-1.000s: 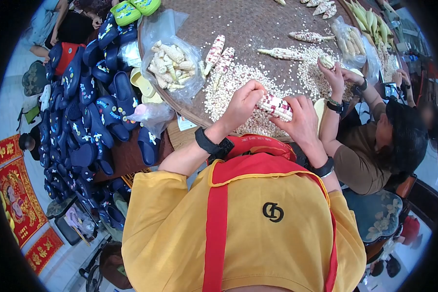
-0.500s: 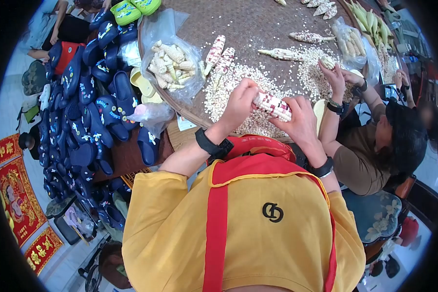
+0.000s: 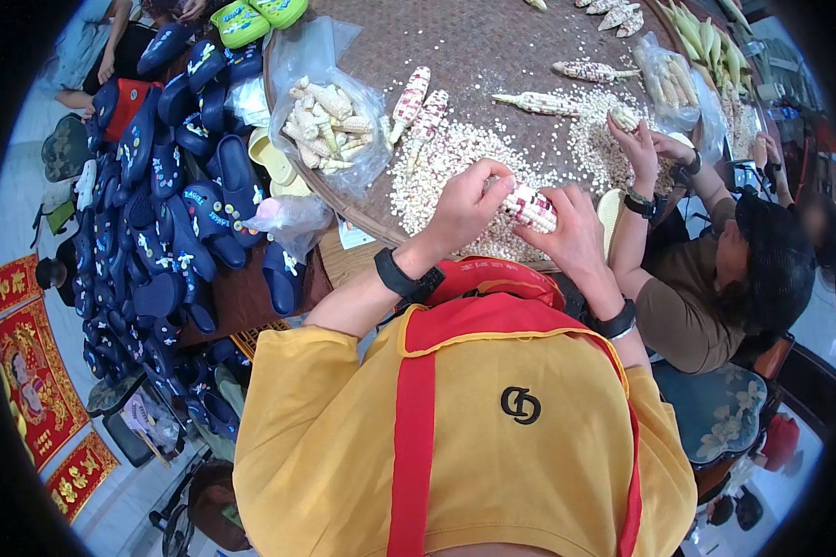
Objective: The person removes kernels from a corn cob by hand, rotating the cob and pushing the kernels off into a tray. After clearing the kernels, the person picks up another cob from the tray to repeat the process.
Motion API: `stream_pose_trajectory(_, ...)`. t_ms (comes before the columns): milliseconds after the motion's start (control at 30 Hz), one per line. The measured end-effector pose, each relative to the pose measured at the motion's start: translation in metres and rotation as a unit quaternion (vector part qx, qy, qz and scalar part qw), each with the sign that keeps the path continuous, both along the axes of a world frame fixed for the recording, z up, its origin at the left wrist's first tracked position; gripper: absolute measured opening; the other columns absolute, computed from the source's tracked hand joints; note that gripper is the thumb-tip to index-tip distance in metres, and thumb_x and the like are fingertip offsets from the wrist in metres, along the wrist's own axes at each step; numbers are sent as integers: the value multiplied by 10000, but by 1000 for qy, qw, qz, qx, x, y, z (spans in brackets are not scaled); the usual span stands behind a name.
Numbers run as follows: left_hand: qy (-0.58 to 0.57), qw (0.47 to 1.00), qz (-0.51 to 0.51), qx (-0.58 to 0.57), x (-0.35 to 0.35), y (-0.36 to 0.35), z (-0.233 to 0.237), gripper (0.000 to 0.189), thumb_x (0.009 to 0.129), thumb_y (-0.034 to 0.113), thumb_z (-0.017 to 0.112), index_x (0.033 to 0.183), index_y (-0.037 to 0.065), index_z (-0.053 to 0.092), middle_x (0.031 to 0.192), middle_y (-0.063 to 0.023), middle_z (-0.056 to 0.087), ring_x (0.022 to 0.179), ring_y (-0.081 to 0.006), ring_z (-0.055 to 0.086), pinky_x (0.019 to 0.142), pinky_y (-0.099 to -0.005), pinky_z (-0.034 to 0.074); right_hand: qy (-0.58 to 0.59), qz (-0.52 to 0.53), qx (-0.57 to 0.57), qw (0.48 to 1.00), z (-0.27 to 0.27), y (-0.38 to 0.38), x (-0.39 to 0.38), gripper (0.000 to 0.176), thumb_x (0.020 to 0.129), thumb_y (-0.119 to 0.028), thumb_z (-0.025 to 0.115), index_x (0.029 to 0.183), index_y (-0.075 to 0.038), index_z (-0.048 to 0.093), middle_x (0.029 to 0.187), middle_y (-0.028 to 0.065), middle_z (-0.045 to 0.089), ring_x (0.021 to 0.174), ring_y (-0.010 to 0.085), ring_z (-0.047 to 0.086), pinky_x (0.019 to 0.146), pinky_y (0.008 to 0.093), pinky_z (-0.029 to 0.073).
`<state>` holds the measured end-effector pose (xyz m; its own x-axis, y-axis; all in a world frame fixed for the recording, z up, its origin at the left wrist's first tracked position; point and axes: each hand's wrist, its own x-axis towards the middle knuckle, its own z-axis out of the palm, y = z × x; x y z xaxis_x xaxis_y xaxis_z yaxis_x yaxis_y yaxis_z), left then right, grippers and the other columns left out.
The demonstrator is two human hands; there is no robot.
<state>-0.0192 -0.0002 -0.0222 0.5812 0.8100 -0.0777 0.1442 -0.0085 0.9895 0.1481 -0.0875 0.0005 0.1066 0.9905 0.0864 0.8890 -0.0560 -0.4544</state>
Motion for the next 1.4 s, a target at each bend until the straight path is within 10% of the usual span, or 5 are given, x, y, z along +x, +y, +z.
stream_pose_trajectory(667, -10, 982, 16, 188, -2, -1, -11, 182, 919, 100, 467, 988, -5, 598, 725, -118, 604, 634, -145, 574, 591, -287, 452, 16, 3, -37, 999, -2, -3, 1, 514, 581, -372, 802, 975, -89, 632, 855, 81, 546, 857, 278, 542, 705, 394, 461)
stream_pose_trajectory(933, -65, 968, -27, 242, -11, 2, -18, 163, 903, 57, 473, 1008, 0, 584, 971, -109, 627, 755, -143, 601, 662, -271, 482, 157, -23, -96, 983, -5, -3, 6, 544, 603, -368, 799, 993, -34, 619, 903, 126, 590, 876, 303, 580, 767, 382, 458)
stream_pose_trajectory(1400, -53, 999, -3, 7, -13, 3, -9, 186, 915, 95, 454, 1037, -13, 544, 883, -56, 595, 767, -94, 531, 696, -238, 430, 125, -3, -62, 990, -6, -1, 9, 525, 619, -290, 806, 996, 6, 594, 877, 124, 561, 826, 268, 568, 736, 348, 443)
